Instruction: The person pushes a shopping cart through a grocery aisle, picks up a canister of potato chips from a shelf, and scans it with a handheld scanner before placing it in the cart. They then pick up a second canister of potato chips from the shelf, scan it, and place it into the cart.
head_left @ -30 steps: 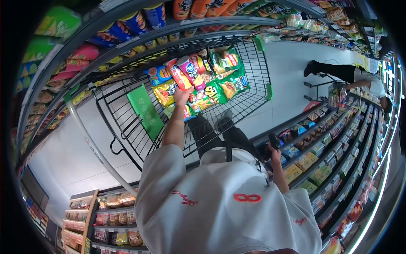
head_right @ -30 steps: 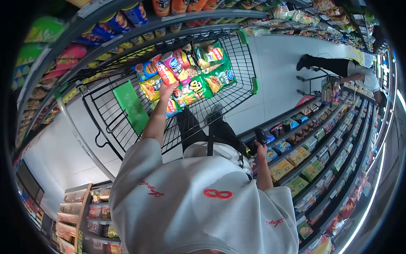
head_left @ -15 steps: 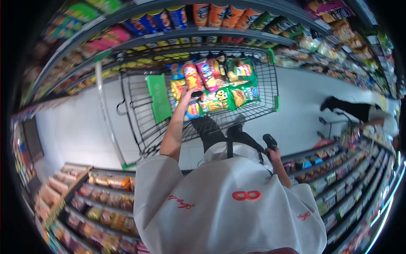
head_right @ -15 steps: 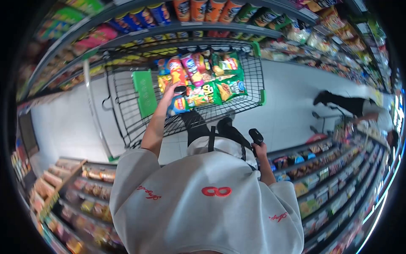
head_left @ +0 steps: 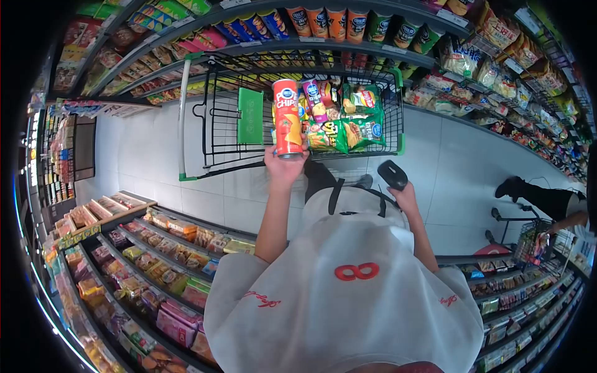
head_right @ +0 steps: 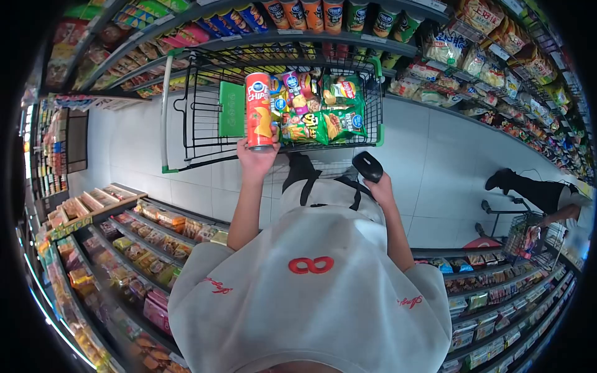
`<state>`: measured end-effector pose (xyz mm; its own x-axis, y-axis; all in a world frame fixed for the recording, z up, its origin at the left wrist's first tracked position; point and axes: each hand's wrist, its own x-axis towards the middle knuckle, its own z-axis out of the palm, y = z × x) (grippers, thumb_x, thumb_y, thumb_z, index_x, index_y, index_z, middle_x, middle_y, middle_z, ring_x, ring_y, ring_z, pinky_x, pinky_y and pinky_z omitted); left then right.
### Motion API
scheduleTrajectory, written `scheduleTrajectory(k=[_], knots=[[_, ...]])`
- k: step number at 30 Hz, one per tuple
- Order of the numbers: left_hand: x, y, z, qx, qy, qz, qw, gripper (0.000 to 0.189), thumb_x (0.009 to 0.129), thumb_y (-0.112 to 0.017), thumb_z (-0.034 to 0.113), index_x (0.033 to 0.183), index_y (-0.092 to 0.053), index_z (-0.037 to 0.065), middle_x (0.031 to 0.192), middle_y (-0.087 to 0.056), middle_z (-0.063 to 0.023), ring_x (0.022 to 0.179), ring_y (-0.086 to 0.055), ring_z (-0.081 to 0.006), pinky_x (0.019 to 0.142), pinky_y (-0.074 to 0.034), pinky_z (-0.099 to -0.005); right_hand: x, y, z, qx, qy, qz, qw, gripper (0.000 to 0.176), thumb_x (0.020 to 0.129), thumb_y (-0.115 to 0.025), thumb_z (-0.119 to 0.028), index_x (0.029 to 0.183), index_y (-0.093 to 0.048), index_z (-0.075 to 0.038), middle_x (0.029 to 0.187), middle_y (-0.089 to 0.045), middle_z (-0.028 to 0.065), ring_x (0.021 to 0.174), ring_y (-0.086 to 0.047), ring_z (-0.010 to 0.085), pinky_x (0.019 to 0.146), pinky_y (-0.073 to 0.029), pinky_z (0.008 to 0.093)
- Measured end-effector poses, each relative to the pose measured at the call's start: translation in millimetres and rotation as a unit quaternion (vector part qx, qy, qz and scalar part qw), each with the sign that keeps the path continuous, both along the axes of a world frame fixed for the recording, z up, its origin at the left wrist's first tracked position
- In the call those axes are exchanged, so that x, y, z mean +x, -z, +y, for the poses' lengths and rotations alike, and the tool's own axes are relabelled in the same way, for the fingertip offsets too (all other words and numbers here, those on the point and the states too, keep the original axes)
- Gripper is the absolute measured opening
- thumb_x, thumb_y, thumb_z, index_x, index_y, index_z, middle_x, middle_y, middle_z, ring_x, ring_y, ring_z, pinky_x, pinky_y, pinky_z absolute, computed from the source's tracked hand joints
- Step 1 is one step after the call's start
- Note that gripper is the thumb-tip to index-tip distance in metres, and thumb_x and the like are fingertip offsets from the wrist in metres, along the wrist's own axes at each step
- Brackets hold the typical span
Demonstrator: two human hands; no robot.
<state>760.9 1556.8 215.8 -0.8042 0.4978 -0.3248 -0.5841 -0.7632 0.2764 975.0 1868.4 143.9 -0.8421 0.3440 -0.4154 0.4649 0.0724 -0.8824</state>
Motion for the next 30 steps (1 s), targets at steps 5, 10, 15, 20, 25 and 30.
scheduleTrajectory(k=[5,10,15,20,25,30], knots=[[11,-18,29,-0.105,0.068,0.068,0.99,0.063,0.087,-0.041,0.042,0.133,-0.041,-0.001,0.122,-0.053,-0.0196,0.093,-0.058,-0.0265,0.074,-0.048,-0.035,-48,-39,-15,-0.024,-0.047,0.103,0.993,0.032,0.072,-0.074,-0.005,0.101,-0.063,0.001,0.082,-0.067,0.007,0.073,-0.061,0.0146,0.07,-0.049,0.0303],[1,-36,63,-0.458,-0.008,0.266,0.848,0.067,0.08,-0.072,0.009,0.136,-0.039,-0.006,0.129,-0.052,-0.014,0.111,-0.056,-0.018,0.094,-0.047,-0.0336,-72,-82,-25,-0.134,-0.01,0.067,0.989,0.029,0.074,-0.076,-0.002,0.101,-0.064,-0.002,0.084,-0.068,0.0077,0.067,-0.062,0.0121,0.062,-0.049,0.028],[-4,-84,102,-0.515,-0.006,0.384,0.766,0.069,0.074,-0.077,0.01,0.133,-0.043,-0.002,0.122,-0.054,-0.0131,0.11,-0.057,-0.0193,0.093,-0.048,-0.0331,-85,-111,-29,-0.168,0.06,0.173,0.969,0.036,0.075,-0.076,0.001,0.108,-0.062,0.0,0.084,-0.069,0.0069,0.069,-0.064,0.0134,0.06,-0.05,0.0262],[-11,-86,121,-0.567,-0.01,0.506,0.649,0.072,0.069,-0.082,0.016,0.13,-0.047,0.0,0.12,-0.055,-0.0146,0.11,-0.058,-0.0269,0.093,-0.047,-0.0369,-100,-128,-32,-0.257,0.134,0.18,0.94,0.048,0.074,-0.077,0.002,0.118,-0.058,-0.002,0.106,-0.066,0.0053,0.093,-0.063,0.0143,0.085,-0.05,0.0305],[-8,-97,128,-0.468,-0.008,0.499,0.73,0.041,0.09,-0.062,0.018,0.126,-0.056,0.0,0.117,-0.056,-0.0138,0.103,-0.058,-0.0263,0.091,-0.044,-0.033,-118,-142,-38,-0.28,0.171,0.186,0.926,0.052,0.075,-0.075,0.003,0.124,-0.056,-0.003,0.115,-0.064,0.0068,0.105,-0.06,0.0156,0.097,-0.044,0.0328],[-28,-84,115,-0.415,0.027,0.443,0.794,0.031,0.092,-0.059,0.011,0.12,-0.061,-0.001,0.107,-0.059,-0.0092,0.097,-0.058,-0.0168,0.088,-0.045,-0.0277,-132,-144,-41,-0.315,0.171,0.182,0.916,0.05,0.079,-0.071,0.001,0.126,-0.055,-0.003,0.119,-0.062,0.0068,0.111,-0.057,0.017,0.099,-0.042,0.0342]])
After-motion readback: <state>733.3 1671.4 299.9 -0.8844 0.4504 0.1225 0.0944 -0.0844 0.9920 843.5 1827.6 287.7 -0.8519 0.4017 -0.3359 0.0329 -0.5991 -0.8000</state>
